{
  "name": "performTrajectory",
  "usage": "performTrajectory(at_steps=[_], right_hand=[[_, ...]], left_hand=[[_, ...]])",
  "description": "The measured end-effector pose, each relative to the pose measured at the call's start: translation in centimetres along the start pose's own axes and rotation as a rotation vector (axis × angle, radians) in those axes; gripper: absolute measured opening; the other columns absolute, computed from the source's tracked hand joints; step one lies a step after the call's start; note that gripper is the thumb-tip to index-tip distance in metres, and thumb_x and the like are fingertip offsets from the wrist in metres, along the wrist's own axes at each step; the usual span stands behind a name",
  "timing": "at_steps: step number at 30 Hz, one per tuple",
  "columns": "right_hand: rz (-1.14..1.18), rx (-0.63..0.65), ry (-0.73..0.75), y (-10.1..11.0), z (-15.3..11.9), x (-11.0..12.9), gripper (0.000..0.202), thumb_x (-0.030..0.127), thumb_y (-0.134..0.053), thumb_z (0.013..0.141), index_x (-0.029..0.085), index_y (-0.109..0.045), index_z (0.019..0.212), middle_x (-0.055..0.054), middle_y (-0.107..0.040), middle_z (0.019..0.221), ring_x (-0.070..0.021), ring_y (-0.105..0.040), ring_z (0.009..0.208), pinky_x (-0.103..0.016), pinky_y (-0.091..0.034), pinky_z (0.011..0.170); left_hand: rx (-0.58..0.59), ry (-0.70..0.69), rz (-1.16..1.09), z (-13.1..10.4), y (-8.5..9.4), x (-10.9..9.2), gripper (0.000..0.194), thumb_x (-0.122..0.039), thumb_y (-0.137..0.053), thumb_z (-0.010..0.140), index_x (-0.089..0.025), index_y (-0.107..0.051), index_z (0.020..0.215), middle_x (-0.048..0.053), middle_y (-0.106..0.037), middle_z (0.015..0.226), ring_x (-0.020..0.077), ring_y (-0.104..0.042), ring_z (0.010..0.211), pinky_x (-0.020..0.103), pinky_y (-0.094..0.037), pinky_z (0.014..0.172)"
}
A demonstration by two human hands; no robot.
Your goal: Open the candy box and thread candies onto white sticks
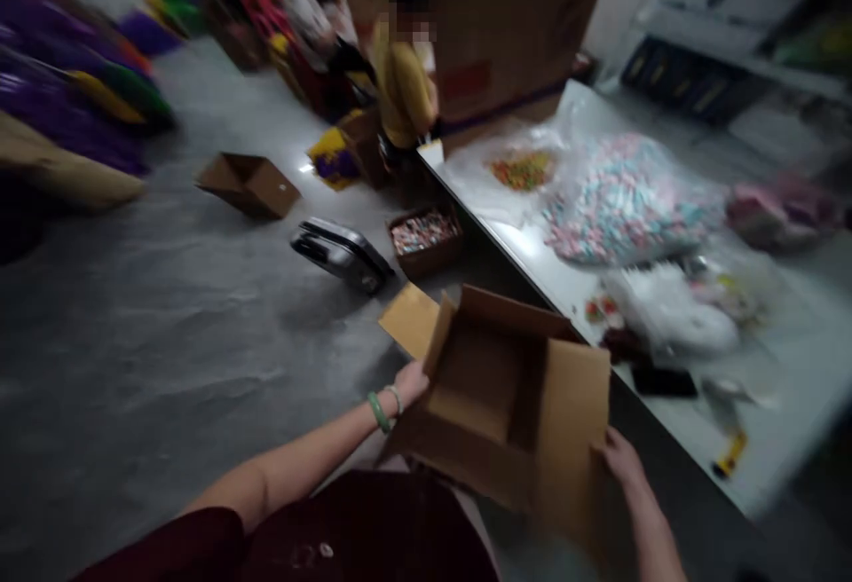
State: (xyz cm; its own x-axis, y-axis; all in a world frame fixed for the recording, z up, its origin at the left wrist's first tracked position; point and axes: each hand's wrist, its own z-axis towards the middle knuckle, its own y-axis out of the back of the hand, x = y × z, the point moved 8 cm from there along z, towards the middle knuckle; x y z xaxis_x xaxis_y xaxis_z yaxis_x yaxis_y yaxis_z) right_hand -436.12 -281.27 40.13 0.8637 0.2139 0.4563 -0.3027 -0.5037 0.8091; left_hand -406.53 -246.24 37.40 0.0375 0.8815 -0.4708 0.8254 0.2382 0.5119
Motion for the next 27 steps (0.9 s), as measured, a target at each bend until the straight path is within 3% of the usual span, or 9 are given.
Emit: performTrajectory(at_steps=[2,5,9,13,16,19,23,27], right_hand=[[0.155,0.161,-0.159,-0.7,-1.5,-3.8,0.035,0.016,-0.058,0.076,0.007,-0.065,0.108,-0.012,-0.071,0.101,-0.0197,-0.066,0.090,-0.029,-0.053,0.080],[0.374,0.183,-0.198,-1.5,-2.2,-4.7,0.049,0.022,-0.057,0.064,0.005,-0.062,0.110,-0.013,-0.072,0.098,-0.0205,-0.065,0.086,-0.029,-0.051,0.078],[0.206,0.113,-0.076,-1.6,-2.7,-2.4,0.042,0.034,-0.056,0.066,0.013,-0.065,0.101,-0.008,-0.072,0.091,-0.0199,-0.062,0.084,-0.029,-0.048,0.074],[-0.157,0.094,-0.039,-1.7,-3.6,0.7,0.040,0.041,-0.046,0.079,0.017,-0.063,0.106,-0.008,-0.070,0.089,-0.0207,-0.062,0.081,-0.029,-0.043,0.071],[-0.329,0.167,-0.075,-2.1,-4.1,3.1,0.046,0.044,-0.038,0.086,0.019,-0.059,0.118,-0.012,-0.070,0.094,-0.0230,-0.064,0.082,-0.030,-0.042,0.069],[-0.354,0.191,-0.088,-2.0,-4.7,4.3,0.057,0.050,-0.030,0.089,0.018,-0.050,0.131,-0.017,-0.070,0.101,-0.0280,-0.068,0.085,-0.034,-0.045,0.067],[-0.399,0.065,-0.017,-1.0,-5.1,3.9,0.082,0.066,-0.028,0.087,0.011,-0.033,0.147,-0.026,-0.068,0.108,-0.0400,-0.068,0.089,-0.047,-0.050,0.067],[-0.463,-0.232,0.342,-0.1,-6.1,7.2,0.074,0.053,-0.025,0.092,0.002,-0.039,0.143,-0.031,-0.058,0.125,-0.0425,-0.057,0.115,-0.053,-0.049,0.088]], left_hand=[[0.031,-0.087,-0.004,1.2,-1.8,-1.1,0.065,-0.013,-0.050,0.083,-0.014,-0.039,0.147,0.015,-0.056,0.139,0.0243,-0.052,0.129,0.029,-0.039,0.106],[0.005,-0.168,-0.105,2.3,-3.1,-2.8,0.084,-0.014,-0.058,0.078,-0.013,-0.022,0.155,0.013,-0.048,0.148,0.0259,-0.046,0.134,0.032,-0.035,0.112],[-0.037,-0.263,-0.318,3.4,-1.7,-4.6,0.080,-0.009,-0.054,0.075,-0.012,-0.031,0.152,0.010,-0.054,0.143,0.0252,-0.046,0.134,0.036,-0.032,0.116],[0.041,-0.445,-0.445,4.8,-0.9,-7.0,0.082,-0.005,-0.054,0.068,-0.009,-0.038,0.148,0.009,-0.051,0.146,0.0235,-0.046,0.134,0.035,-0.031,0.118],[0.096,-0.427,-0.421,5.8,-1.8,-7.8,0.085,-0.005,-0.059,0.064,-0.008,-0.039,0.147,0.011,-0.056,0.141,0.0261,-0.048,0.130,0.039,-0.034,0.116],[0.088,-0.422,-0.429,5.7,-1.7,-8.0,0.082,-0.009,-0.065,0.065,-0.009,-0.043,0.143,0.012,-0.060,0.135,0.0268,-0.051,0.127,0.039,-0.037,0.113],[0.000,-0.336,-0.404,4.2,-0.2,-6.3,0.075,-0.027,-0.071,0.070,-0.015,-0.050,0.140,0.011,-0.061,0.135,0.0283,-0.056,0.122,0.040,-0.043,0.108],[-0.052,-0.238,-0.312,1.1,-0.2,-3.9,0.084,-0.040,-0.072,0.070,-0.018,-0.045,0.146,0.013,-0.057,0.139,0.0321,-0.053,0.127,0.042,-0.041,0.109]])
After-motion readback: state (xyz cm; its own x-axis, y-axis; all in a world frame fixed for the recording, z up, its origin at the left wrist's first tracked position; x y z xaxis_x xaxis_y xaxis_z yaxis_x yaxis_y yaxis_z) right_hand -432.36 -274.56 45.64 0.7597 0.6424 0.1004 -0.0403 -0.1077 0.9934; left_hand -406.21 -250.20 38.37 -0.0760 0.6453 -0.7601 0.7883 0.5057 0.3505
